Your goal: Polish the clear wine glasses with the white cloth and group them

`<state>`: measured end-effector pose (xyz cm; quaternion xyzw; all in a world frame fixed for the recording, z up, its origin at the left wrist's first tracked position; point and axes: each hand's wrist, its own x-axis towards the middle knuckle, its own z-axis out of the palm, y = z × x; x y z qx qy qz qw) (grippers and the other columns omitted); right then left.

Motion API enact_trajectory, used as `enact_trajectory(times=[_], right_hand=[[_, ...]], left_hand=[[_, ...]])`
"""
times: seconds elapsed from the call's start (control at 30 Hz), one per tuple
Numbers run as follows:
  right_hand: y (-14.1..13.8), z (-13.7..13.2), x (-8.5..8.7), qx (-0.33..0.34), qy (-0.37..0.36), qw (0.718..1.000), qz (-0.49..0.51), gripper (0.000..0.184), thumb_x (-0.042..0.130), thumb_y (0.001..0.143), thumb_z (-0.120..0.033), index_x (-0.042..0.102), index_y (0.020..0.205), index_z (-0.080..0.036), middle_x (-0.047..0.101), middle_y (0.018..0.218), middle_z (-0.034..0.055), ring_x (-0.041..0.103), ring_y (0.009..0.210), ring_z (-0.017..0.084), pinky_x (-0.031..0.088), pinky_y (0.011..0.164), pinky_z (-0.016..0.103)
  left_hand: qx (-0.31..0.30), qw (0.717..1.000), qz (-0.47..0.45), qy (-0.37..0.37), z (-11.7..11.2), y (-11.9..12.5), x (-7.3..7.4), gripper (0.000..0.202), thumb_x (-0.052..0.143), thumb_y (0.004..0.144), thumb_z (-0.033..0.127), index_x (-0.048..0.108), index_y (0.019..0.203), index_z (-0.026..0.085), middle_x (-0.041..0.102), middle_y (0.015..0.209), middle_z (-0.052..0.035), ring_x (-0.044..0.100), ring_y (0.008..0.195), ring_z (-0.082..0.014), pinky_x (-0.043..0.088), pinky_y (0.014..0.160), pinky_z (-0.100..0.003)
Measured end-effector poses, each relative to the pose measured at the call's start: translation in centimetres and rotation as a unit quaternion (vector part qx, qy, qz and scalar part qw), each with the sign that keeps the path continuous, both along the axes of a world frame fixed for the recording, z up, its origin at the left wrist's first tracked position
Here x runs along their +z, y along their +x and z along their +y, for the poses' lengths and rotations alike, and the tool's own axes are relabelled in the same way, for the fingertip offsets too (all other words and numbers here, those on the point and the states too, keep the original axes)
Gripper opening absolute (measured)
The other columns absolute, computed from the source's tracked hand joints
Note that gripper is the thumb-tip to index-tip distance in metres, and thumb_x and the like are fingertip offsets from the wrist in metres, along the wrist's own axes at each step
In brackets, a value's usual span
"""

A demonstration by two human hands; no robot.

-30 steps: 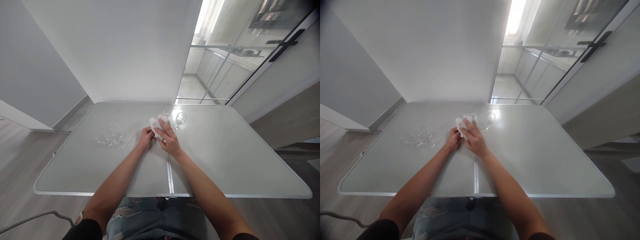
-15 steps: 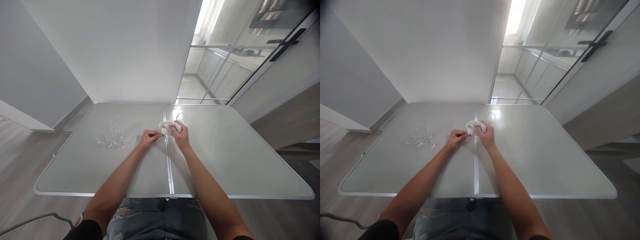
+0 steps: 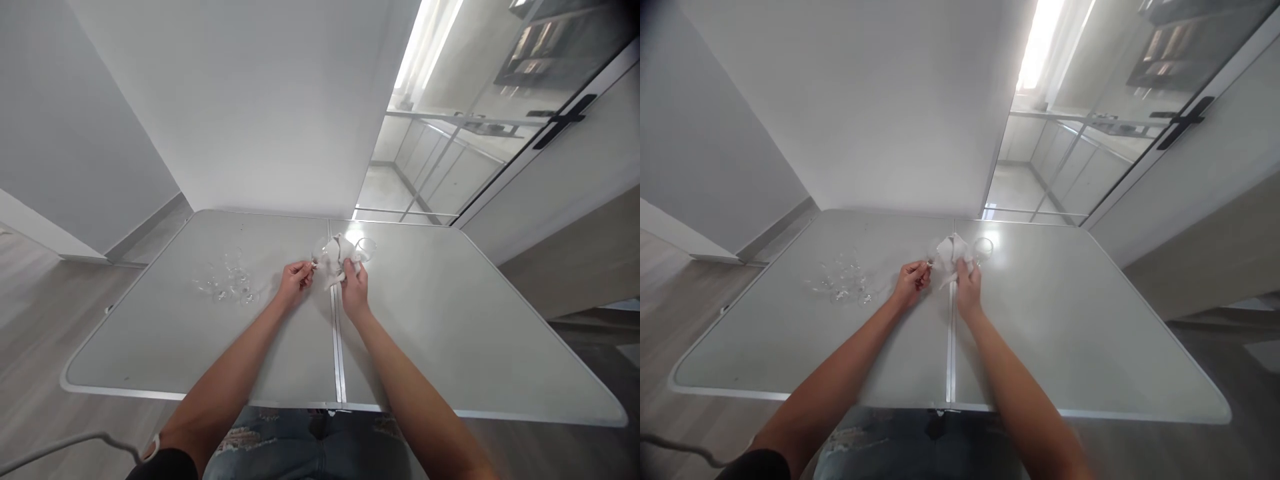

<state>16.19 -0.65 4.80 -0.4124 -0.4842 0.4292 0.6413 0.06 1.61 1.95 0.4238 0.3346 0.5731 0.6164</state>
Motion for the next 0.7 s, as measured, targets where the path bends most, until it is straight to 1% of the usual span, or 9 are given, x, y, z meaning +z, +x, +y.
enact_trajectory(times=[0.07,0.13,0.2,0.3,0.37,0.43,0.53,0.63,0.7], right_hand=[[-0.5,-0.6,-0.4,-0.027,0.085,0.988,-0.125,0.039,0.054,0.100,-0.043,0.061,0.134,-0.025,0.069,0.130,0.0101,0.066,0.122,0.026,0.055,0.102,0.044],[-0.9,-1.0,-0.6,-0.034,0.177,0.953,-0.244,0.045,0.051,0.100,-0.035,0.053,0.145,-0.026,0.052,0.153,0.0118,0.050,0.143,0.029,0.046,0.115,0.049],[-0.9,-0.9,-0.7,-0.054,0.240,0.912,-0.329,0.051,0.048,0.100,-0.027,0.048,0.151,-0.027,0.036,0.166,0.0105,0.036,0.153,0.029,0.036,0.122,0.053],[-0.2,-0.3,-0.6,-0.085,0.295,0.863,-0.401,0.052,0.051,0.097,-0.022,0.053,0.148,-0.031,0.041,0.163,0.0090,0.042,0.149,0.029,0.028,0.125,0.058],[0.5,-0.1,-0.3,-0.087,0.316,0.854,-0.404,0.049,0.053,0.095,-0.022,0.058,0.143,-0.032,0.051,0.155,0.0090,0.050,0.144,0.030,0.028,0.125,0.060],[1.2,-0.1,0.3,-0.084,0.303,0.876,-0.366,0.046,0.053,0.094,-0.023,0.061,0.139,-0.031,0.058,0.149,0.0093,0.054,0.140,0.029,0.034,0.122,0.059],[1.7,-0.1,1.3,-0.083,0.231,0.932,-0.266,0.042,0.049,0.096,-0.029,0.064,0.135,-0.028,0.063,0.142,0.0095,0.057,0.136,0.029,0.043,0.115,0.053],[1.9,0.5,1.4,-0.054,0.168,0.974,-0.145,0.044,0.044,0.098,-0.038,0.061,0.137,-0.025,0.066,0.136,0.0098,0.063,0.127,0.029,0.051,0.105,0.049],[2.0,1.0,0.9,-0.025,0.139,0.988,-0.068,0.047,0.042,0.099,-0.041,0.058,0.139,-0.023,0.068,0.131,0.0102,0.067,0.118,0.027,0.056,0.097,0.045]], left_hand=[[-0.005,1.000,-0.022,-0.009,-0.1,0.0,0.1,0.045,0.079,0.078,0.054,0.062,0.067,0.014,0.042,0.059,0.0035,0.033,0.048,-0.0057,0.024,0.043,-0.021],[-0.010,0.999,-0.031,-0.005,-0.2,0.1,0.0,0.045,0.079,0.077,0.052,0.059,0.064,0.014,0.042,0.058,0.0036,0.033,0.048,-0.0057,0.026,0.042,-0.020],[-0.014,1.000,-0.018,0.004,-0.4,0.1,-0.1,0.045,0.080,0.076,0.050,0.057,0.060,0.014,0.042,0.056,0.0035,0.034,0.046,-0.0056,0.027,0.042,-0.021],[-0.030,0.999,0.038,0.025,-0.5,0.1,-0.4,0.046,0.079,0.077,0.051,0.059,0.058,0.014,0.046,0.053,0.0025,0.037,0.044,-0.0062,0.029,0.041,-0.021],[-0.045,0.995,0.081,0.044,-0.5,0.0,-0.5,0.044,0.078,0.078,0.052,0.066,0.063,0.012,0.047,0.052,0.0025,0.038,0.043,-0.0064,0.028,0.042,-0.021],[-0.055,0.989,0.120,0.066,-0.5,-0.2,-0.6,0.043,0.076,0.080,0.053,0.074,0.073,0.011,0.046,0.051,0.0033,0.036,0.045,-0.0062,0.027,0.043,-0.021],[-0.060,0.983,0.145,0.094,-0.5,-0.6,-0.4,0.044,0.074,0.082,0.054,0.078,0.080,0.010,0.045,0.051,0.0034,0.036,0.047,-0.0063,0.027,0.046,-0.021],[-0.077,0.985,0.120,0.100,-0.7,-1.0,-0.1,0.044,0.076,0.081,0.054,0.078,0.078,0.010,0.044,0.051,0.0027,0.035,0.048,-0.0067,0.025,0.046,-0.021],[-0.082,0.990,0.082,0.086,-0.8,-1.2,-0.1,0.043,0.077,0.081,0.053,0.078,0.078,0.010,0.044,0.052,0.0027,0.034,0.047,-0.0063,0.022,0.045,-0.022]])
